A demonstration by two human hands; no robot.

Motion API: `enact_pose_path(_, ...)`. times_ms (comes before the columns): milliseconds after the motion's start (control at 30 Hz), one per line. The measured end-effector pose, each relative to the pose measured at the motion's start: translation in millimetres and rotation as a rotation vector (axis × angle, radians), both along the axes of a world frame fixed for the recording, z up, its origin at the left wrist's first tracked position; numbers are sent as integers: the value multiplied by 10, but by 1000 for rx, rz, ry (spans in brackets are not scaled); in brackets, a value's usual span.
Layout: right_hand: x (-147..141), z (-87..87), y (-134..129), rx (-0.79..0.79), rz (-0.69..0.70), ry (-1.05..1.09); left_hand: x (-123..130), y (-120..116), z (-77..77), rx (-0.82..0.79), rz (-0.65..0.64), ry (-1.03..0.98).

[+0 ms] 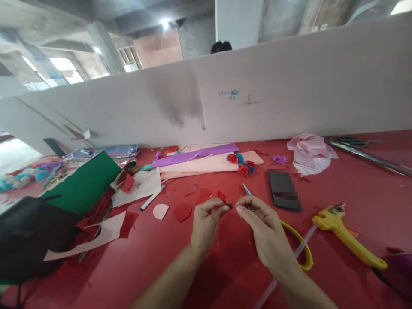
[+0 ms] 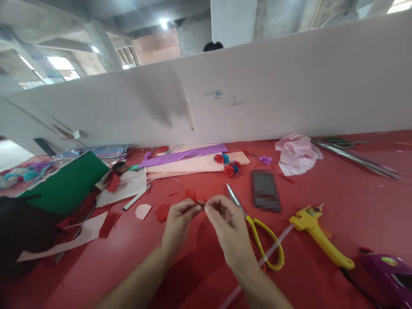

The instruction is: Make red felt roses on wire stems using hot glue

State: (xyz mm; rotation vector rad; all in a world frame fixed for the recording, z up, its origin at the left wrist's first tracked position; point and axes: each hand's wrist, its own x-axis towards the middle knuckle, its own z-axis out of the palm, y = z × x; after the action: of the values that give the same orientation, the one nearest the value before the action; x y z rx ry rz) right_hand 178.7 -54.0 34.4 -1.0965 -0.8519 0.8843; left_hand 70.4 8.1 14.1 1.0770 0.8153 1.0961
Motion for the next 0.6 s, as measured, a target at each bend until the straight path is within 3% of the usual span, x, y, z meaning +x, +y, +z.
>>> enact_pose_path(167, -5, -50, 18, -14, -16, -171, -9, 24, -7, -37, -32, -88)
enact_pose_path(333, -16, -32, 11, -6, -57, -389, -29, -2, 17, 110, -50, 23)
enact_pose_path(600, -39, 30, 20, 82, -115, -511, -71, -5, 3, 378, -31, 147)
